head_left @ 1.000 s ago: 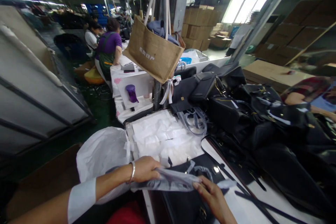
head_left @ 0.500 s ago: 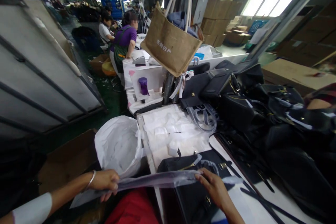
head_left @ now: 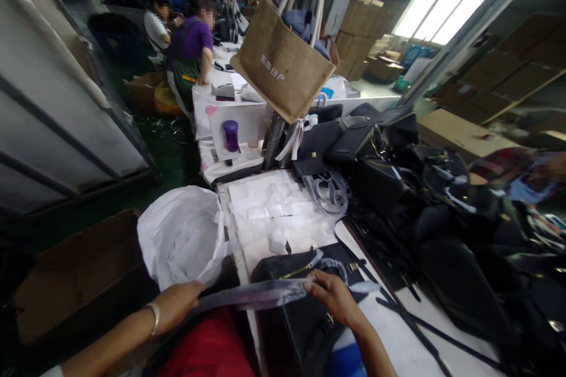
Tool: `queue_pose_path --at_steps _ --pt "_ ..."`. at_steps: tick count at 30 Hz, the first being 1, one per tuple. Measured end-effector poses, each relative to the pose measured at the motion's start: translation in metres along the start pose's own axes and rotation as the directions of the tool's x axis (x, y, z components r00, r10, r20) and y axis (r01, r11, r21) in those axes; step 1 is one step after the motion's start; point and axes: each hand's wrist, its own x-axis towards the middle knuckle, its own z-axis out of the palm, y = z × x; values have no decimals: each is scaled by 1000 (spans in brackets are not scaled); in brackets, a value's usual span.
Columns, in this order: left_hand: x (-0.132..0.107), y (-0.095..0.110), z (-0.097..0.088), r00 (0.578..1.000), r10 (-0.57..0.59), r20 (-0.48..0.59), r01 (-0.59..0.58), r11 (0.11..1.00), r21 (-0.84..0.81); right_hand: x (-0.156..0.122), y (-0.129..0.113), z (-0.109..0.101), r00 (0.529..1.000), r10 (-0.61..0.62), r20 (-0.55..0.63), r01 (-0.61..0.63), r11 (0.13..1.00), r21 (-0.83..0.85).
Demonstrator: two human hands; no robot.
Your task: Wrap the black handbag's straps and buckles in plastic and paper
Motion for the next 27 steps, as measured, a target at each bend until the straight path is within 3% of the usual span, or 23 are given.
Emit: queue_pose_path --at_steps 1,3,6,9,12,14,15,17,20,24,27 --pt "12 23 2 996 85 -12 -86 996 -10 0 -1 0 1000 1 6 -1 1000 14" --pt "37 73 11 946 324 23 -322 944 -75 1 -5 1 1000 8 11 -9 999 43" --pt "70 137 35 870 466 163 -441 882 -168 1 -13 1 1000 13 15 -14 997 72" --pt "97 166 64 801 413 434 -337 909 -244 0 -18 -2 1000 -6 -5 6 996 87" --pt "112 168 83 651 304 695 -89 940 -328 -1 -18 -5 999 -21 -26 24 996 87" --pt "117 165 87 572 254 780 109 919 -380 -3 -13 -6 999 -12 -40 14 999 51" --pt "119 164 86 563 235 793 181 901 -395 -5 -10 -6 998 2 -56 -1 1000 16" --pt "122 163 84 609 192 770 223 890 -399 -10 -3 -6 991 44 -127 -54 996 -77" --pt "127 162 83 716 100 691 208 914 -348 -17 5 -6 967 103 -232 -143 977 -159" --pt "134 159 86 848 33 528 152 940 -304 -19 9 -8 959 120 -256 -139 989 -56" --pt "137 159 89 896 48 441 94 951 -295 -13 9 -11 962 111 -251 -112 994 10"
